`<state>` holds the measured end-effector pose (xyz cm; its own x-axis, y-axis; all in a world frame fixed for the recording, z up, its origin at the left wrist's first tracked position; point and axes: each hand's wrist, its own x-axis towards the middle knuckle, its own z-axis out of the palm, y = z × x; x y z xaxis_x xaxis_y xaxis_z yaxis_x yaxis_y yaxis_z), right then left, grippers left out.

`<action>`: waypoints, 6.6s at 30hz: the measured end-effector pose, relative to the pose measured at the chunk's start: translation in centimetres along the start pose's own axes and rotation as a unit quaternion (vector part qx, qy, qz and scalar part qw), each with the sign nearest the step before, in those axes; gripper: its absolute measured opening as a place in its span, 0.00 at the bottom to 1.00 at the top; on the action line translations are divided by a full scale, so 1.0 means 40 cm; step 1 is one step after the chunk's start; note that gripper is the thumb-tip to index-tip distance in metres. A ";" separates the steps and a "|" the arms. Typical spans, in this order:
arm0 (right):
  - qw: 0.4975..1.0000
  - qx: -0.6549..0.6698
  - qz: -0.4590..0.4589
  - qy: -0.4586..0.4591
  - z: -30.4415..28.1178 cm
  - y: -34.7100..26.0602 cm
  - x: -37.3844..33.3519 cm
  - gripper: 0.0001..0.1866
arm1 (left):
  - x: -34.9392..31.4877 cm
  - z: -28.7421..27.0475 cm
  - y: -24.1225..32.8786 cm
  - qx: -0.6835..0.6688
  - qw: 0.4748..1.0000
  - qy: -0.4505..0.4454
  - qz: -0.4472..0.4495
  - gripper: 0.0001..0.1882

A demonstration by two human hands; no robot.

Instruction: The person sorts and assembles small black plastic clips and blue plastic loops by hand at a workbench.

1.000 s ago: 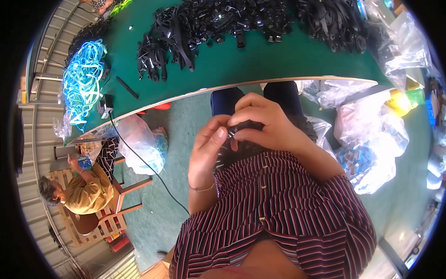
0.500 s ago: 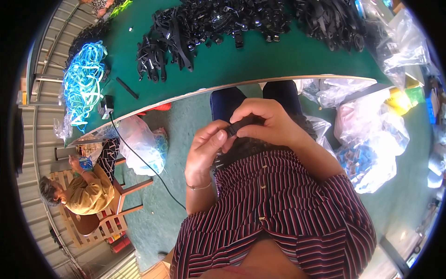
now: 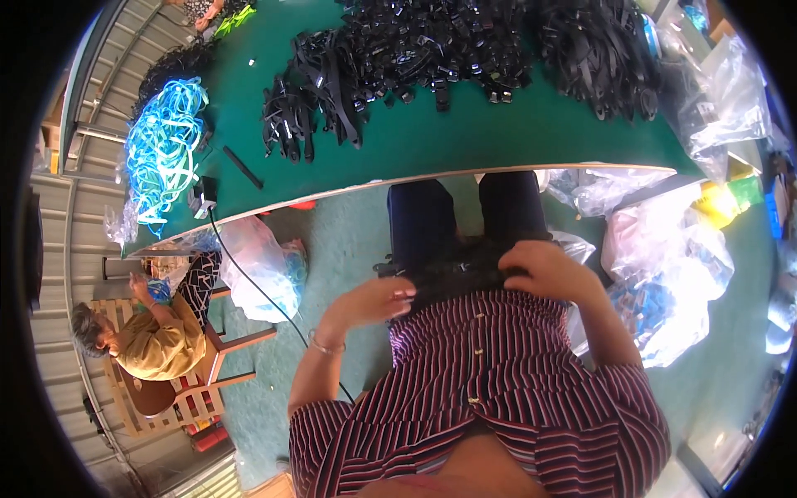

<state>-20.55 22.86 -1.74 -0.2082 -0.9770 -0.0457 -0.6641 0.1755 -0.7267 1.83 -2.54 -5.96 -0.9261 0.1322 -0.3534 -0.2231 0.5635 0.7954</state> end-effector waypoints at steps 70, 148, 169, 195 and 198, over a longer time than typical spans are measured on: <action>0.646 0.756 0.085 0.069 0.015 -0.022 0.316 0.21 | 0.204 0.000 0.184 -0.536 0.825 0.169 0.051 0.10; 0.849 0.482 0.022 0.215 -0.140 -0.135 0.223 0.10 | 0.251 -0.311 0.279 -0.492 0.823 0.264 0.105 0.10; 0.865 0.487 0.017 0.116 -0.037 -0.230 0.262 0.14 | 0.092 -0.129 0.289 -0.705 0.625 0.261 0.211 0.13; 0.922 0.222 -0.142 0.282 -0.011 -0.207 0.276 0.04 | 0.090 -0.110 0.275 -0.350 0.827 0.426 0.109 0.05; 0.836 0.487 -0.138 0.212 -0.008 -0.187 0.266 0.03 | 0.080 -0.119 0.266 -0.350 0.847 0.387 0.098 0.04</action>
<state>-18.01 11.21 3.41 -0.5167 -0.7973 0.3120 0.1288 -0.4327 -0.8923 -4.96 0.00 3.72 -0.8280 -0.5597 0.0328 0.0831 -0.0647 0.9944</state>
